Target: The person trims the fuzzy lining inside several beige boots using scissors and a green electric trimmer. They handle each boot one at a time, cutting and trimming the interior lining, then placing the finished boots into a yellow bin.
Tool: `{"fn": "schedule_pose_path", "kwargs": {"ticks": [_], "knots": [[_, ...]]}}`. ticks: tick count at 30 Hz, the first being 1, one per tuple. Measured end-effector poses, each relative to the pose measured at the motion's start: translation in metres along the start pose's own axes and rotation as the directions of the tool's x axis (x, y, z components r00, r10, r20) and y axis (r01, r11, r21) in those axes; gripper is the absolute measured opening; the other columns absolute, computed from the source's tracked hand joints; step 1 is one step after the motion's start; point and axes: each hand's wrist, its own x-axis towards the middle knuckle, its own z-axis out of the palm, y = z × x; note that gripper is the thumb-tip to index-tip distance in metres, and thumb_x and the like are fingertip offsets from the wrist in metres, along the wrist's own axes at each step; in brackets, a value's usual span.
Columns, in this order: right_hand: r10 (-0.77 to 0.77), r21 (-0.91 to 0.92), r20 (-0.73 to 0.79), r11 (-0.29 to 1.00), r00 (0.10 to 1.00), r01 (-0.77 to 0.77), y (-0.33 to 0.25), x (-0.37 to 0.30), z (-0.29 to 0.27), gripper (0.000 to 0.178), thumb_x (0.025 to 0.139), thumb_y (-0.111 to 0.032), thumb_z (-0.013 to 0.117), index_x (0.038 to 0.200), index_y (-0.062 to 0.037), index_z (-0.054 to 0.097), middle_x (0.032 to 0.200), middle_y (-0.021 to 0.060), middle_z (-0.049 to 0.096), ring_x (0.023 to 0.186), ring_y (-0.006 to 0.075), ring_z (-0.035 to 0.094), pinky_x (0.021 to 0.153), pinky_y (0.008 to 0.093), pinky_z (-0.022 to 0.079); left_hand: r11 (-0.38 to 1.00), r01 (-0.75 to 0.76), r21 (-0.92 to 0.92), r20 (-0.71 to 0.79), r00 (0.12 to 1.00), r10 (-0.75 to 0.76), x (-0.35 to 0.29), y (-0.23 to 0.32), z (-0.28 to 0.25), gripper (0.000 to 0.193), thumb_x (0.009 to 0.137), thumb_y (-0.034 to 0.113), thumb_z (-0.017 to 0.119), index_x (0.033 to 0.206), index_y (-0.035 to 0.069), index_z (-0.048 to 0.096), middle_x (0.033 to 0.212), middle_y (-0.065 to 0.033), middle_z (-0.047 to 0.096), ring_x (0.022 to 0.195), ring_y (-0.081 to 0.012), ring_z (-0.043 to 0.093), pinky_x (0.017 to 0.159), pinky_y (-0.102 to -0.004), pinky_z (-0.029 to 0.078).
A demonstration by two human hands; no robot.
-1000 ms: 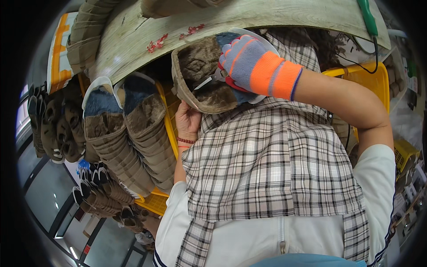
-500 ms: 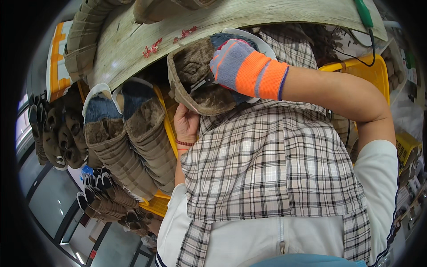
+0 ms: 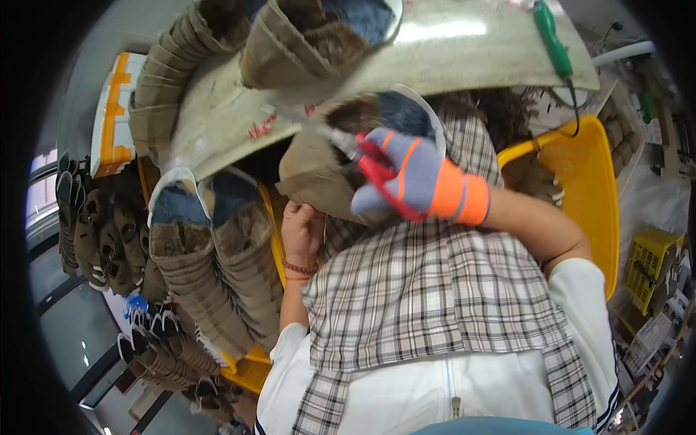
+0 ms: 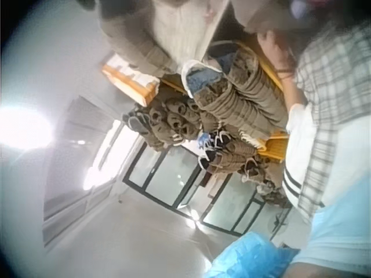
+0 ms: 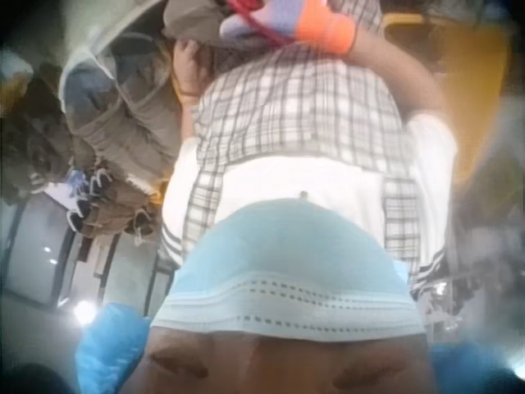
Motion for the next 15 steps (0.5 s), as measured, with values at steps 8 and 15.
{"fn": "schedule_pose_path", "kwargs": {"ticks": [8,15], "knots": [[-0.372,-0.201,-0.425,0.928,0.825,0.315,-0.031,0.017,-0.038,0.034,0.075,-0.004,0.069,0.104,0.0014,0.054,0.080,0.0108,0.061,0.072,0.0104,0.056,0.063,0.0262,0.047,0.854,-0.395,0.338,-0.111,0.885,0.453,0.107,0.062,0.000,0.038,0.094,0.022,0.046,0.119,-0.007,0.048,0.114,-0.0131,0.055,0.106,-0.0211,0.052,0.096,-0.0355,0.038],[-0.516,-0.456,-0.547,0.844,0.659,0.283,0.009,0.150,-0.090,0.029,0.080,0.000,0.061,0.108,0.0013,0.053,0.087,0.0065,0.061,0.073,0.0102,0.055,0.070,0.0255,0.050,0.978,-0.169,0.120,-0.159,0.969,0.187,0.254,0.077,-0.036,0.034,0.088,0.027,0.058,0.110,0.000,0.059,0.104,-0.0064,0.062,0.101,-0.0189,0.055,0.095,-0.0339,0.039]]}}
